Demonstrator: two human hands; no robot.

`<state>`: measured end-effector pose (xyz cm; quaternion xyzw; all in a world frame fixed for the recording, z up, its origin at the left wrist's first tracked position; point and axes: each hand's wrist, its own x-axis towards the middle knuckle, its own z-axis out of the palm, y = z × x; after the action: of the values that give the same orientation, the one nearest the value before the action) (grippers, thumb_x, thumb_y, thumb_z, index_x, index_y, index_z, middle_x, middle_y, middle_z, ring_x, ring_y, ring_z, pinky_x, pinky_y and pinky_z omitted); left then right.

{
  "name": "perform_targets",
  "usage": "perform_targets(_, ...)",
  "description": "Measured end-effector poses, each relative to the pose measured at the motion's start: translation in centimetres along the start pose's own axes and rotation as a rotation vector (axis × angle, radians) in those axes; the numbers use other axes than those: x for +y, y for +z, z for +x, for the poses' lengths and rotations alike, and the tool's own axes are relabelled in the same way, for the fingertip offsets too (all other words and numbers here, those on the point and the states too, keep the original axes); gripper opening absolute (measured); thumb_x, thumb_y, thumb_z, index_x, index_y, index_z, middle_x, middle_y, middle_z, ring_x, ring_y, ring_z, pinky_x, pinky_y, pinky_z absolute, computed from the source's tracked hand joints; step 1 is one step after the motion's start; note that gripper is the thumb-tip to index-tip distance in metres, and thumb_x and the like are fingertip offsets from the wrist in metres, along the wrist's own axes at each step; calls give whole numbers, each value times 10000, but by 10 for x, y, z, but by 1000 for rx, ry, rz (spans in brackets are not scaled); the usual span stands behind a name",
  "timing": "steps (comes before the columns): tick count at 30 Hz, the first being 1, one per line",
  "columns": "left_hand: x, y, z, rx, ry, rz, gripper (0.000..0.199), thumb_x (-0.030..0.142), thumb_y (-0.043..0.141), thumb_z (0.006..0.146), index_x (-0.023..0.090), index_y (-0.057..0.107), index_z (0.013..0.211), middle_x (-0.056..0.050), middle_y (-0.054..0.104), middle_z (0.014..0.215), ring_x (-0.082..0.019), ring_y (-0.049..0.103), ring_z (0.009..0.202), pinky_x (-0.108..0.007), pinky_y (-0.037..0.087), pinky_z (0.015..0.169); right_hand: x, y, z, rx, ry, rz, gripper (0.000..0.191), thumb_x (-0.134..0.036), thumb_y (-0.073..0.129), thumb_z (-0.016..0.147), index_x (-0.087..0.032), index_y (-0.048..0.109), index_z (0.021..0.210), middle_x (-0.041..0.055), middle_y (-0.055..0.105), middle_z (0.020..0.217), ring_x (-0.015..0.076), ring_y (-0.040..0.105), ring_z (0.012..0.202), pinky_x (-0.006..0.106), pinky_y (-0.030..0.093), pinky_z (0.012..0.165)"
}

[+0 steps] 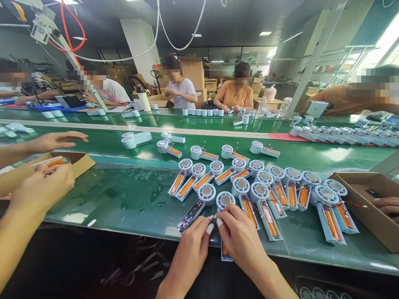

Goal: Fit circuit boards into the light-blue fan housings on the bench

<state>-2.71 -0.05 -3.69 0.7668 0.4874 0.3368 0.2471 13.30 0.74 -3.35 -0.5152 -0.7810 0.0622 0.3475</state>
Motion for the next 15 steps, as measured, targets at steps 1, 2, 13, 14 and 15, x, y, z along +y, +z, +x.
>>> perform_targets(1,-1,-3,2,-20,6,-26,287,157,373,1000,231,647,958,-42,689,939,-194,678,861,-276,521,757,2,-2,0,-31,-9,24,201,-97,481,942,-206,649,929,52,609,910,195,610,801,289,497,691)
perform_targets(2,-2,-6,4,-36,10,-43,280,169,381,1005,232,644,932,-34,686,922,-189,673,850,-268,514,756,4,-4,0,-56,-13,46,202,-93,485,949,-209,651,950,51,613,924,194,617,813,291,510,710)
perform_targets(13,-5,-16,7,-180,2,-79,272,160,390,995,227,630,886,-5,673,883,-174,656,830,-247,465,741,20,-21,3,-213,-108,266,239,-110,481,1003,-221,665,1109,46,623,992,170,635,879,277,537,800)
perform_targets(14,-5,-17,7,-197,-3,-73,272,159,389,996,227,626,882,-2,669,879,-171,651,819,-245,457,730,21,-21,3,-214,-125,259,227,-120,480,1007,-211,668,1096,51,629,990,177,634,882,286,536,800)
perform_targets(15,-5,-17,7,-211,-6,-67,272,156,386,996,227,624,884,0,667,879,-168,648,812,-244,450,721,21,-21,4,-213,-143,244,225,-126,475,1010,-204,670,1089,57,635,985,185,633,881,297,535,795)
